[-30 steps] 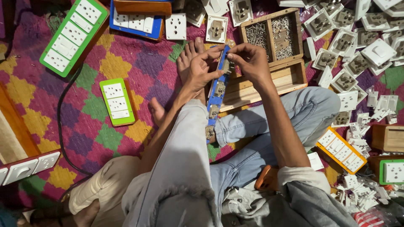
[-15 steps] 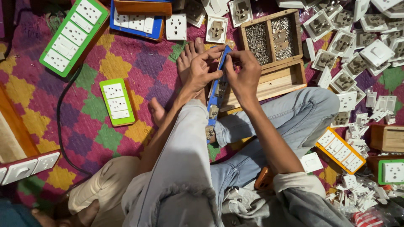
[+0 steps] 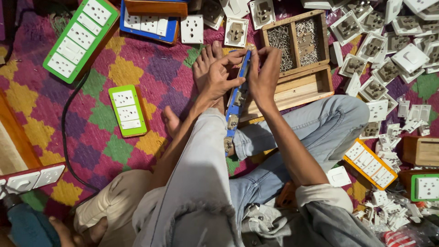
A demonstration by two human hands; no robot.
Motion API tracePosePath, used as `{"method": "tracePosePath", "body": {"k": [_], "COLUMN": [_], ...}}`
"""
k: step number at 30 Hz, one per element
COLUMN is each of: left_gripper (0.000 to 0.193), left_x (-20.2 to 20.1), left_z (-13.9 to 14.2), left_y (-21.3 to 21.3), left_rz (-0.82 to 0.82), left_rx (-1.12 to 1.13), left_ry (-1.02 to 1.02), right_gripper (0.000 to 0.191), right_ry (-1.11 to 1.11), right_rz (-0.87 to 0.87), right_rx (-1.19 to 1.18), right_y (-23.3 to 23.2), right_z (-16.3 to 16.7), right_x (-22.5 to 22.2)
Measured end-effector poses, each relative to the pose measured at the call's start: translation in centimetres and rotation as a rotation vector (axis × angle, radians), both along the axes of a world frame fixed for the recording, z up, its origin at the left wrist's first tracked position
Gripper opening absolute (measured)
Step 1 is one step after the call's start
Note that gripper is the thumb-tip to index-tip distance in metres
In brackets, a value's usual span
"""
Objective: The person assembles a blue power strip by inserting metal socket components into the housing and securing them with screws. They repeatedly flip the strip to align and tighten the screws, then place the finished unit aside.
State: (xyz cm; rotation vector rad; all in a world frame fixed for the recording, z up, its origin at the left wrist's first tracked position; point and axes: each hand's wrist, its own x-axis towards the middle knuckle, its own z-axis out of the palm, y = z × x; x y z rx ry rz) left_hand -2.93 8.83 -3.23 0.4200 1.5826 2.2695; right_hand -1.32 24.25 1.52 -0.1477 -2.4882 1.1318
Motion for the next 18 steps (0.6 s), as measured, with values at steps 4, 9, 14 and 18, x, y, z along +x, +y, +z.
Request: {"method": "tracePosePath", "body": {"k": [4, 9, 14, 18], "left_gripper": [0.049, 0.048, 0.048, 0.047], "left_x": [0.0, 0.1, 0.2, 0.2], "left_z": [0.0, -0.4, 0.3, 0.5], "left_y": [0.1, 0.3, 0.1, 0.0], "left_rz": [0.018, 0.029, 0.045, 0.062], "left_rx": [0.012, 0.074, 0.098, -0.131], "left_ry": [-0.054, -0.023, -0.078, -0.059], "right_gripper": [0.021, 0.031, 0.030, 0.030], "right_ry": [-0.150, -0.126, -0.084, -0.064], "right_rz": [0.105, 0.338, 0.171, 0.133], "right_rx": [-0.530, -0.431, -0.075, -0.067], "right_y": [0.7, 1.6, -0.1, -1.2], "right_z": [-0.7, -0.7, -0.9, -1.2], "right_x": [-0.8, 0.5, 0.9, 1.1]}}
